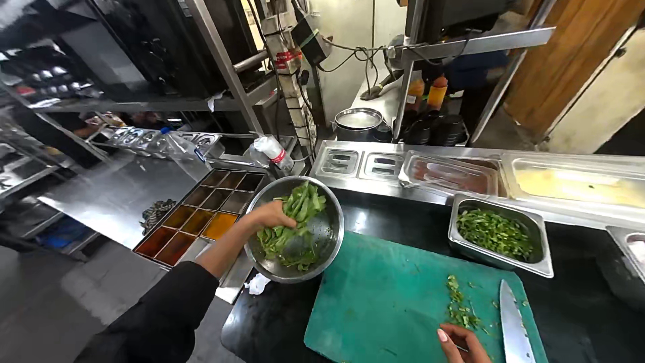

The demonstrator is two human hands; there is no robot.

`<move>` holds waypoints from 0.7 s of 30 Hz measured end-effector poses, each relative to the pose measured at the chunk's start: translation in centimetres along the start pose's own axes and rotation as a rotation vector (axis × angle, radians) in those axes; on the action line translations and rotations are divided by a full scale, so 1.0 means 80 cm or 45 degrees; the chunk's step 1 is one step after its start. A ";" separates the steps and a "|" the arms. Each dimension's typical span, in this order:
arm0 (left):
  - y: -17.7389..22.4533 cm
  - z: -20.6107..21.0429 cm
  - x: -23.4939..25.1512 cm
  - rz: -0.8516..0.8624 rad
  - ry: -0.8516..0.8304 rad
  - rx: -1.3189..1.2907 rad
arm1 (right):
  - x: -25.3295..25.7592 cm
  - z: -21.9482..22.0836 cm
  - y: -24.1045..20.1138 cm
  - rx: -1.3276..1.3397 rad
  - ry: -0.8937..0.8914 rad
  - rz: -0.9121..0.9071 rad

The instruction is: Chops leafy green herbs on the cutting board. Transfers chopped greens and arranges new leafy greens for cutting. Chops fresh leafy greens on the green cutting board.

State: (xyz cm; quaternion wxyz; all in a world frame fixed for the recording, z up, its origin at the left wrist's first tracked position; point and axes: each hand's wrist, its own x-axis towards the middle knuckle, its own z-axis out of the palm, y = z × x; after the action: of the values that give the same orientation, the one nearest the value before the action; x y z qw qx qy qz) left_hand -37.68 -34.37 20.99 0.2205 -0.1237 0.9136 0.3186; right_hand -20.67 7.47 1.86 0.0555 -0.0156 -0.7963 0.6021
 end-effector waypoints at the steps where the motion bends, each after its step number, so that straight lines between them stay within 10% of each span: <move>1: -0.001 -0.004 -0.003 0.001 0.007 -0.081 | 0.002 -0.002 0.002 0.004 -0.025 0.011; 21: 0.008 0.031 -0.045 -0.017 0.433 -1.104 | 0.032 -0.006 -0.008 0.062 -0.423 0.078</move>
State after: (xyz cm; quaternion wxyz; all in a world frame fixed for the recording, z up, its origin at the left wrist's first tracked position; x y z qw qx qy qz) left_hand -33.99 -32.01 21.30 -0.0024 -0.2609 0.7185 0.6447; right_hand -23.09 7.97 2.81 -0.0949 0.0611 -0.7789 0.6169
